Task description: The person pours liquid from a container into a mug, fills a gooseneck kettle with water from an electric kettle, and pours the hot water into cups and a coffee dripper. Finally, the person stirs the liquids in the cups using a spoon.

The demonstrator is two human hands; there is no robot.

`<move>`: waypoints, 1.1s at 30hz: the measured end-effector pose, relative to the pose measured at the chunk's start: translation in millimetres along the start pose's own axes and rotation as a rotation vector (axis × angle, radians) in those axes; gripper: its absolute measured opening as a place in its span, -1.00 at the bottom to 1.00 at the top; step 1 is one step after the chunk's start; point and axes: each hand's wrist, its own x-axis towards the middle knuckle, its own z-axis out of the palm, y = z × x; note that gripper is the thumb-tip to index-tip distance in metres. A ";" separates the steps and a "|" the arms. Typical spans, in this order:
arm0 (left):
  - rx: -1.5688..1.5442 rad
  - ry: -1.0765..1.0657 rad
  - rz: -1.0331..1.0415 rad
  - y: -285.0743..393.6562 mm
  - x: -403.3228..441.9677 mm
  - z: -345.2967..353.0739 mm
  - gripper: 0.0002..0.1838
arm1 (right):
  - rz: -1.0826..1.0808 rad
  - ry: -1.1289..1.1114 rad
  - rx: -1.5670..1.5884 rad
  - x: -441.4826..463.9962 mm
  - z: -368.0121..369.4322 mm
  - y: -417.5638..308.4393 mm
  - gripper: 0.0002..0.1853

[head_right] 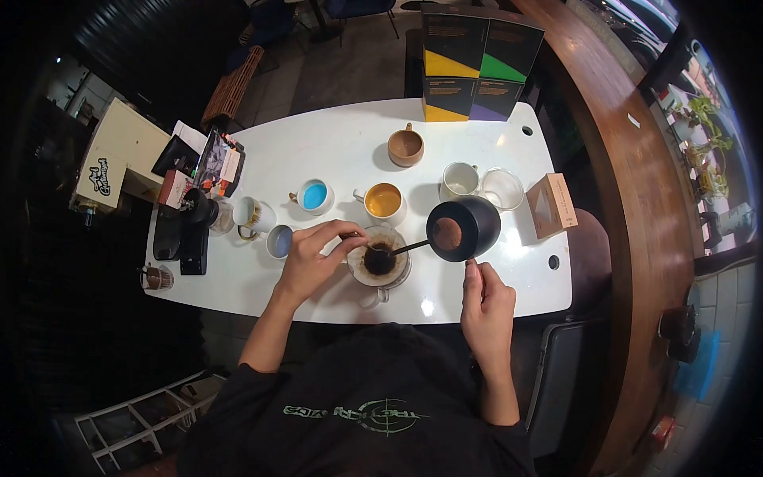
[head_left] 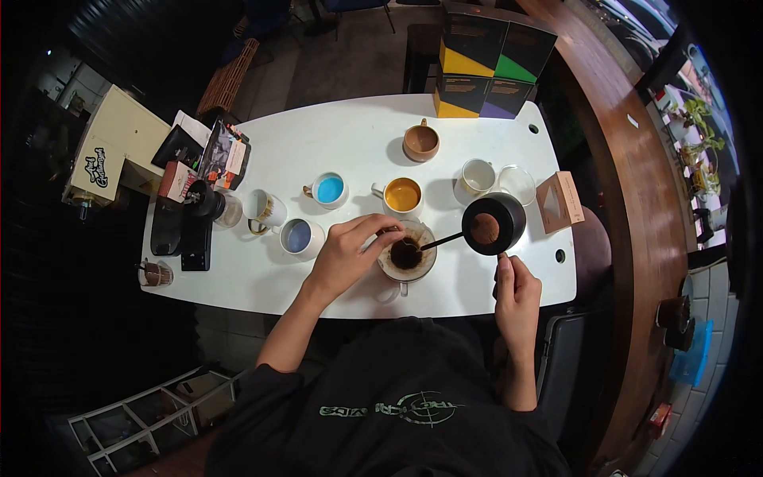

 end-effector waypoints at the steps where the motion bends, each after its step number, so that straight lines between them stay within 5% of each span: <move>1: 0.000 0.000 0.000 -0.8 -0.4 0.3 -0.84 | 0.001 -0.004 0.006 0.2 0.4 0.4 -0.62; 12: 0.081 -0.029 0.091 0.8 -10.2 -1.4 -0.83 | 0.009 -0.018 0.061 4.7 6.2 4.7 -0.59; 21: 0.024 0.093 -0.070 -9.2 -15.5 3.9 -0.83 | 0.457 -0.194 0.783 9.0 -21.5 53.6 -0.60; 33: -0.014 0.156 -0.202 -29.7 -25.3 8.1 -0.84 | 0.600 -0.019 0.857 1.1 -27.8 144.4 -0.62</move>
